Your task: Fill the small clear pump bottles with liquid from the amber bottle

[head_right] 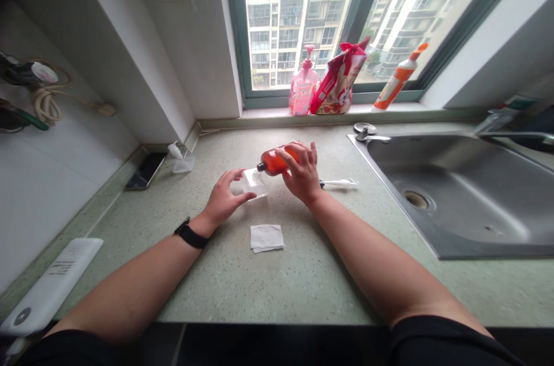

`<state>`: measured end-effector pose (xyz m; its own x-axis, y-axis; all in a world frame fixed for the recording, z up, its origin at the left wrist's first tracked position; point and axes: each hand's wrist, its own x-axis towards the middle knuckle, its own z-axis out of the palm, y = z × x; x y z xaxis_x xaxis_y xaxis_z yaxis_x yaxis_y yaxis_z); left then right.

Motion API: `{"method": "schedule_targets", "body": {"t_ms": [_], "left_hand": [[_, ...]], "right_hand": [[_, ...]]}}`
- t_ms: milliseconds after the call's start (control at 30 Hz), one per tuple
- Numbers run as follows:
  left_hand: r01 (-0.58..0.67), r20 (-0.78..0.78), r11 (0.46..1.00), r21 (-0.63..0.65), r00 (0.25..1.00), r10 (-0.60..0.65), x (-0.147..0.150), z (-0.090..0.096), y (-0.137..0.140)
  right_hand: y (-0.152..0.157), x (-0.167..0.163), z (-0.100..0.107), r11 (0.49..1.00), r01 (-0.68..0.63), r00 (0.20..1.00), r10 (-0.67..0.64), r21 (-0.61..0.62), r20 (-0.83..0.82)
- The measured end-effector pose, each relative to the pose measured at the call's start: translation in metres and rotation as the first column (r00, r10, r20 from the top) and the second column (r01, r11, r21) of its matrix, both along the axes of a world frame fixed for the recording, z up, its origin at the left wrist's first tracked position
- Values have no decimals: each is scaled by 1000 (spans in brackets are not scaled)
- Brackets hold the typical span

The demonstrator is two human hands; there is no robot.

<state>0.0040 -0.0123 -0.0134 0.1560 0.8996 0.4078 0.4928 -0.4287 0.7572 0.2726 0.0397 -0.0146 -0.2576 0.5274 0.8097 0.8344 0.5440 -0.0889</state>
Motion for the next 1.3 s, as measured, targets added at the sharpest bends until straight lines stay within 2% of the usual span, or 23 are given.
{"method": "schedule_targets", "body": {"t_ms": [300,467,1067,1300], "left_hand": [[-4,-10,1000,-16,1000,4,0,-1,0],[2,-4,1000,-17,1000,-2,0,0,0],[1,-9,1000,-19,1000,-1,0,-1,0],[-3,-15,1000,0,1000,3,-1,-2,0]], "right_hand": [[2,0,-1,998,-29,999,30,59,-17],[1,0,0,1000,-10,1000,11,27,-10],[0,-1,1,998,-23,1000,23,61,-4],[2,0,0,999,-19,1000,20,35,-11]]}}
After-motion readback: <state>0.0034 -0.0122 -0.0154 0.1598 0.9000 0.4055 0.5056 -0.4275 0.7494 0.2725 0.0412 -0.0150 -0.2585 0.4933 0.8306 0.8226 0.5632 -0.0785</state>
